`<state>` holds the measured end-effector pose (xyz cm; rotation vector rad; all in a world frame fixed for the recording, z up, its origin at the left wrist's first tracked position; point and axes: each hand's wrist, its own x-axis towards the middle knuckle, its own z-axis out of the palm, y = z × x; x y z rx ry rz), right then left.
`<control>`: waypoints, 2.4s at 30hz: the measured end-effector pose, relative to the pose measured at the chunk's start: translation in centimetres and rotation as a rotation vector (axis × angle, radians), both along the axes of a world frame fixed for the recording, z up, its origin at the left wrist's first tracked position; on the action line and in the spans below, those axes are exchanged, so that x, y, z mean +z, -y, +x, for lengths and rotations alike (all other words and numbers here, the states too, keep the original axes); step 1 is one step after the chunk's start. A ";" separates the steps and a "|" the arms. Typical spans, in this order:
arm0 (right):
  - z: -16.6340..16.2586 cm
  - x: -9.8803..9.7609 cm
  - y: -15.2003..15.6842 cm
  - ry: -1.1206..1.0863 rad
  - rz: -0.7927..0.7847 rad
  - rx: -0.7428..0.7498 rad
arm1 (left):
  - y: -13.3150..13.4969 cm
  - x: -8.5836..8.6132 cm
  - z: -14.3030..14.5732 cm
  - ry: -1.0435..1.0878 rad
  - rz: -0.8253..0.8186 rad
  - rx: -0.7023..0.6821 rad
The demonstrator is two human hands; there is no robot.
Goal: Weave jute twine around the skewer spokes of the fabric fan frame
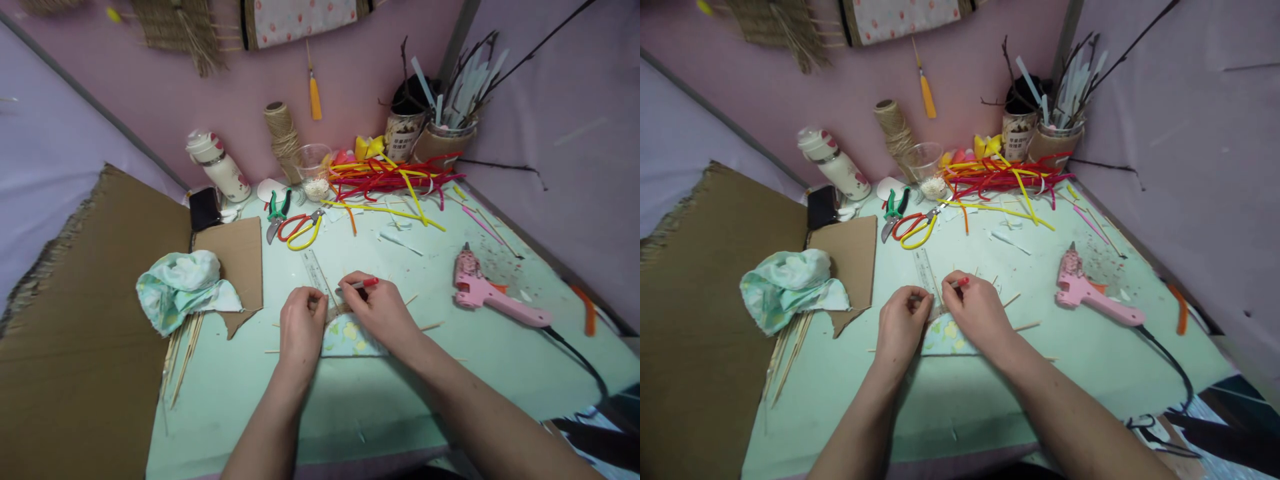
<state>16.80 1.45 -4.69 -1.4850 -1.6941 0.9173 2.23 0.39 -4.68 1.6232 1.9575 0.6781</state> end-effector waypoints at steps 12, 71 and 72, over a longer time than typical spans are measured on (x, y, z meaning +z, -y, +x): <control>3.0 1.0 2.4 0.256 0.147 0.422 | 0.6 0.3 -1.0 0.378 0.163 0.153; 0.6 -0.4 6.0 0.484 0.226 0.236 | -0.5 -0.3 -1.1 0.043 0.065 -0.011; 0.6 -0.3 6.0 0.476 0.224 0.240 | -0.5 -0.3 -1.1 0.042 0.067 -0.013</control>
